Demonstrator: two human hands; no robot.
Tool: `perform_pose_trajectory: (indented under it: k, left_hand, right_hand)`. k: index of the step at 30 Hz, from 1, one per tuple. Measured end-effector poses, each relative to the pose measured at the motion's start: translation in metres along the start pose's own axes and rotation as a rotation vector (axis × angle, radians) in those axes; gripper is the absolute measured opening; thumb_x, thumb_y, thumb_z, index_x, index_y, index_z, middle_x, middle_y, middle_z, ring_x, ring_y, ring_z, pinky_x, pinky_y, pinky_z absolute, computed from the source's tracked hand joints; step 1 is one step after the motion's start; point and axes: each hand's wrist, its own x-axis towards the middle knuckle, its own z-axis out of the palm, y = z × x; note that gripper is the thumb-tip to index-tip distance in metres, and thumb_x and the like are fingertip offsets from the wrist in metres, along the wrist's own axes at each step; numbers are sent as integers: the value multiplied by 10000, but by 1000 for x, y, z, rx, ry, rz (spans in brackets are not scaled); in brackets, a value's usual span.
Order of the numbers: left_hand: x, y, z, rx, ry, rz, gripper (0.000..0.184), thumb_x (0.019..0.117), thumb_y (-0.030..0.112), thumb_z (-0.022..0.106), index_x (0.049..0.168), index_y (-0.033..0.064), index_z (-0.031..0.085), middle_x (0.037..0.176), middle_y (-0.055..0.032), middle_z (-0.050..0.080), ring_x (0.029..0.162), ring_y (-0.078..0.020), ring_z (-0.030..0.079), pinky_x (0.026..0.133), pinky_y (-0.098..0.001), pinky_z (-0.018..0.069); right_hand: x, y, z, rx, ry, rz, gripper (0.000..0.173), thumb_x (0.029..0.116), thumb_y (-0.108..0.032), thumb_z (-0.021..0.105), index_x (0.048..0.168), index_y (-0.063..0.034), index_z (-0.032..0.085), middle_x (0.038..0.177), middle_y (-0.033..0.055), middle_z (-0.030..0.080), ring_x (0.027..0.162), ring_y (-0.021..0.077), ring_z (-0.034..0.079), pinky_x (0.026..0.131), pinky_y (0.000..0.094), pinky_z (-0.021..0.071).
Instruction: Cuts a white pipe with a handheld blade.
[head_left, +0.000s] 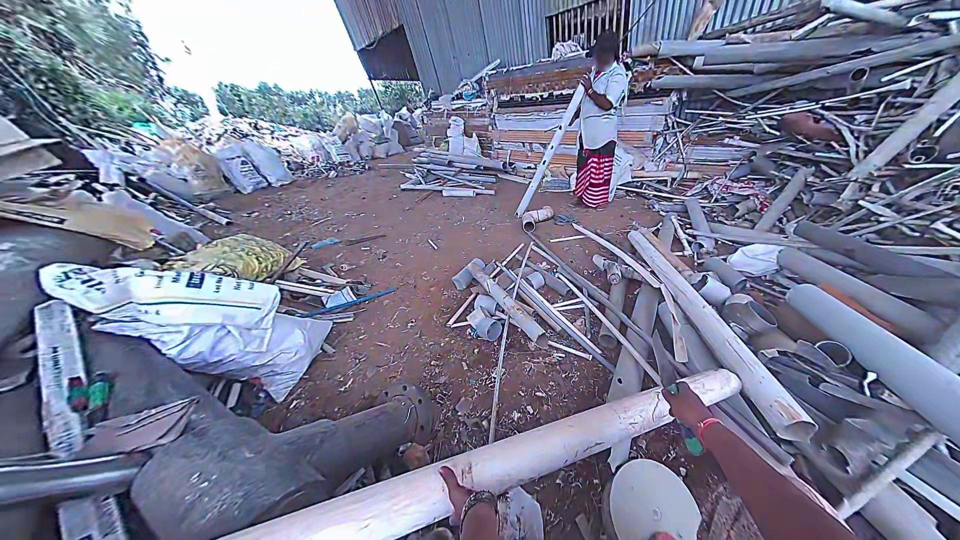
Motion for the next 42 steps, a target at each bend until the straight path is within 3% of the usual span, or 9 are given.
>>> perform_pose_trajectory:
  k: [8,15,21,24,26,29,33,37,42]
  left_hand:
    - [1,12,-1,19,-137,58,597,1032,390,585,1425,-51,497,1368,-272,582,1222,-364,589,1009,-543,487]
    - [-42,36,0,-94,-252,201,480,1029,269,578,1409,-15,508,1343,-197,602,1162,-233,613,986,-430,512]
    - [-112,78,-9,-183,-457,319,380,1065,242,484,1406,73,472,1279,-83,605,1112,-135,621,921,-369,543]
    - [-154,103,-21,-270,-562,438,239,1057,187,440,1274,107,499,1030,23,684,926,-56,703,796,-292,618]
    - [-185,122,-32,-298,-633,515,197,1049,161,382,1187,135,520,944,83,713,885,-29,720,781,-258,628]
    - [-208,148,-43,-325,-757,637,233,943,200,462,1163,147,516,930,88,735,893,-40,731,777,-282,636]
    - [-232,179,-48,-473,-1096,740,387,695,393,896,999,220,729,931,29,788,906,-88,758,787,-314,645]
    - [-275,197,-38,-548,-1621,780,316,866,411,762,1130,241,794,1115,40,783,1100,-76,717,958,-307,595]
    - [-361,187,-21,-730,-1698,560,294,799,366,824,1045,207,798,1012,24,790,993,-89,742,887,-323,615]
  right_hand:
    - [17,27,16,66,85,132,499,1068,-290,583,1403,66,486,1229,287,638,1117,378,650,964,520,504]
    - [4,27,-17,640,574,358,692,1055,-354,583,1508,117,355,1491,326,484,1390,393,513,1141,508,419]
    - [-32,42,27,615,296,413,791,1091,-545,397,1476,147,399,1507,358,444,1420,429,455,1149,557,367]
    - [-63,44,71,846,70,386,835,1083,-616,314,1497,106,390,1440,359,485,1299,430,519,1052,602,422]
    - [-74,35,95,982,-74,309,848,1034,-713,72,1238,-27,526,863,168,591,680,243,578,577,416,500]
    - [-83,15,96,1389,-292,93,1037,892,-852,-63,1313,-84,492,693,77,594,478,159,545,409,296,466]
    - [-87,-21,43,1705,-299,-187,889,863,-923,125,1106,-192,567,680,-12,659,490,79,596,413,234,485]
    - [-105,-42,-47,2029,-386,-663,757,761,-871,571,1024,-168,672,733,-5,704,566,76,656,515,241,560]
    - [-150,-31,-135,1622,-553,-1242,679,695,-685,791,1077,-125,743,815,-12,716,636,58,649,596,203,550]
